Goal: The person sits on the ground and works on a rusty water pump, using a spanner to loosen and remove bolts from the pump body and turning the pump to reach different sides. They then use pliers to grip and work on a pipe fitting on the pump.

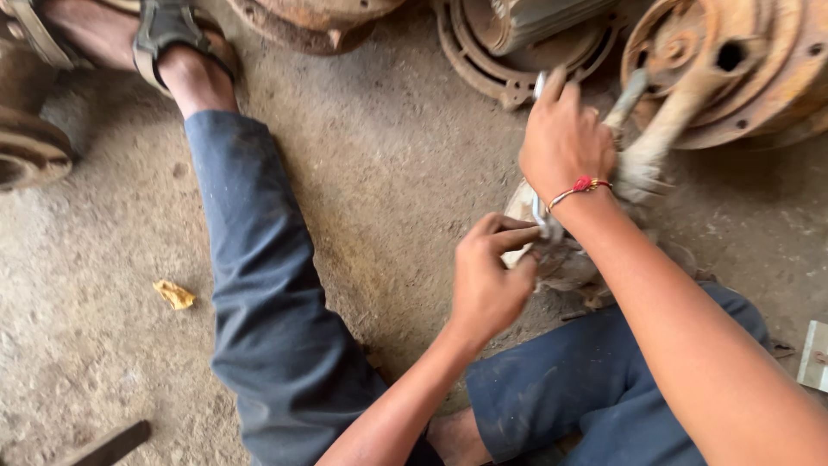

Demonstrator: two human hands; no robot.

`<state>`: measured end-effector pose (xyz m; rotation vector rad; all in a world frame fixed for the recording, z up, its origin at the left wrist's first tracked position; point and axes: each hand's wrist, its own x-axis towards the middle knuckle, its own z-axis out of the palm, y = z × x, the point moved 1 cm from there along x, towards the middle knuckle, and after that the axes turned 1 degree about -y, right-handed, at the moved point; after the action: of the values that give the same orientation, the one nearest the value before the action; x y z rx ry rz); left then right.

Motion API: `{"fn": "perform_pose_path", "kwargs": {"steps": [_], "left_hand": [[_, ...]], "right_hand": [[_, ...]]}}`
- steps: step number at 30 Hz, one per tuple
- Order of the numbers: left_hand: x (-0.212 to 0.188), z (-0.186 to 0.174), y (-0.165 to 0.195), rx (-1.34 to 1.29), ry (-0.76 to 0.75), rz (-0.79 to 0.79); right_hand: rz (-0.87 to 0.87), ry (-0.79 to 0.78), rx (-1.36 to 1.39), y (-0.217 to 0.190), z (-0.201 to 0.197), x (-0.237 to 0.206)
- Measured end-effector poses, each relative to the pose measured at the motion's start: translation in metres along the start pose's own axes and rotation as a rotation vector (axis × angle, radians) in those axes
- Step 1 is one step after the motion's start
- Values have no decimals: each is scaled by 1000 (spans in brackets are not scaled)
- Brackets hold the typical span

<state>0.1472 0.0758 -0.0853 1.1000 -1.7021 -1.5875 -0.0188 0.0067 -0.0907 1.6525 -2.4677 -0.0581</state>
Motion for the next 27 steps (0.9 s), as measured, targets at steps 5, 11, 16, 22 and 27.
{"fn": "perform_pose_path", "kwargs": {"steps": [5,11,16,22,27], "left_hand": [[-9,4,6,88,91,303],[-9,6,-7,136,-9,281],[2,8,-13,329,-28,426],[17,5,-21,417,-137,475],[24,5,-21,454,-203,430]], "right_hand": [[-126,-564,41,-5,11,5],[-410,-1102,465,-47,-6,-4],[-267,-596,1139,-36,-46,-22],[421,-141,1568,34,-96,-130],[577,-513,1183,29,-61,-193]]}}
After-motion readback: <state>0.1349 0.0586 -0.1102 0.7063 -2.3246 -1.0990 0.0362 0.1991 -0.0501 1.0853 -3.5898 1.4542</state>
